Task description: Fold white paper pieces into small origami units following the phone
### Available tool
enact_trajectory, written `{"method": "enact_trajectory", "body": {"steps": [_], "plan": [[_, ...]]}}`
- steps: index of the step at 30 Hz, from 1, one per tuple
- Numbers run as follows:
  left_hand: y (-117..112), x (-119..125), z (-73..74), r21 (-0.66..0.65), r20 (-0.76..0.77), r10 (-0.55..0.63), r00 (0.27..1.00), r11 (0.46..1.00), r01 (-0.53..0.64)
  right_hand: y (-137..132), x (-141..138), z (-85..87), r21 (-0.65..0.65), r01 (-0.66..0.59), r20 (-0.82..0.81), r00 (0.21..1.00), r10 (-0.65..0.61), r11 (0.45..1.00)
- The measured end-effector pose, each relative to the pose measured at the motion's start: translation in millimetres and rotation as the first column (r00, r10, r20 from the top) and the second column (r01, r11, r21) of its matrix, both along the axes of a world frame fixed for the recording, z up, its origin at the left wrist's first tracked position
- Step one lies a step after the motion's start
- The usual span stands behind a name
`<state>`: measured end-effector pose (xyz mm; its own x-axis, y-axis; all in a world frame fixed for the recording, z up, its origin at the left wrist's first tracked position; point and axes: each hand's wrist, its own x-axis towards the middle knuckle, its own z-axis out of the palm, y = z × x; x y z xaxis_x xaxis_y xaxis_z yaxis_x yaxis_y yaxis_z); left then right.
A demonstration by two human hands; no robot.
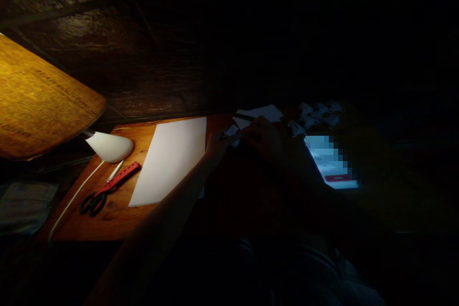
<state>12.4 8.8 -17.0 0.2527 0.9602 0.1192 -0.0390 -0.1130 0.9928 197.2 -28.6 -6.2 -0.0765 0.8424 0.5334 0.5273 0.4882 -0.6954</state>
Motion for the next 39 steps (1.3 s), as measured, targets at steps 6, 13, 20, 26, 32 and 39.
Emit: {"method": "enact_trajectory", "body": {"steps": [6,13,20,26,32,39], "plan": [[1.6,0.0,-2.2,0.016,-0.011,0.031,0.999,0.999,-0.031,0.2,0.1,-1.1,0.008,0.035,0.042,0.999,-0.035,0.999],[1.0,0.1,-2.2,0.028,-0.064,0.066,0.996,0.998,-0.064,0.7,-1.0,-1.5,-0.014,0.048,0.035,0.998,-0.047,0.999],[2.8,-2.5,-4.2,0.034,-0.115,0.084,0.99,0.996,-0.081,0.2,-0.7,-1.4,-0.01,0.058,0.054,0.997,-0.058,0.998],[4.3,-0.9,-5.7,0.03,-0.071,0.094,0.993,0.995,-0.092,-2.3,-3.7,-0.3,-0.009,0.073,0.047,0.996,-0.072,0.997],[3.3,-0.2,-7.4,0.044,-0.077,0.066,0.995,0.997,-0.063,-0.9,-4.1,0.0,-0.05,0.095,-0.04,0.995,-0.097,0.994],[1.5,-0.5,-4.3,0.106,-0.168,0.082,0.982,0.992,-0.065,2.6,-3.3,-1.7,-0.103,0.088,-0.137,0.985,-0.102,0.991]]}}
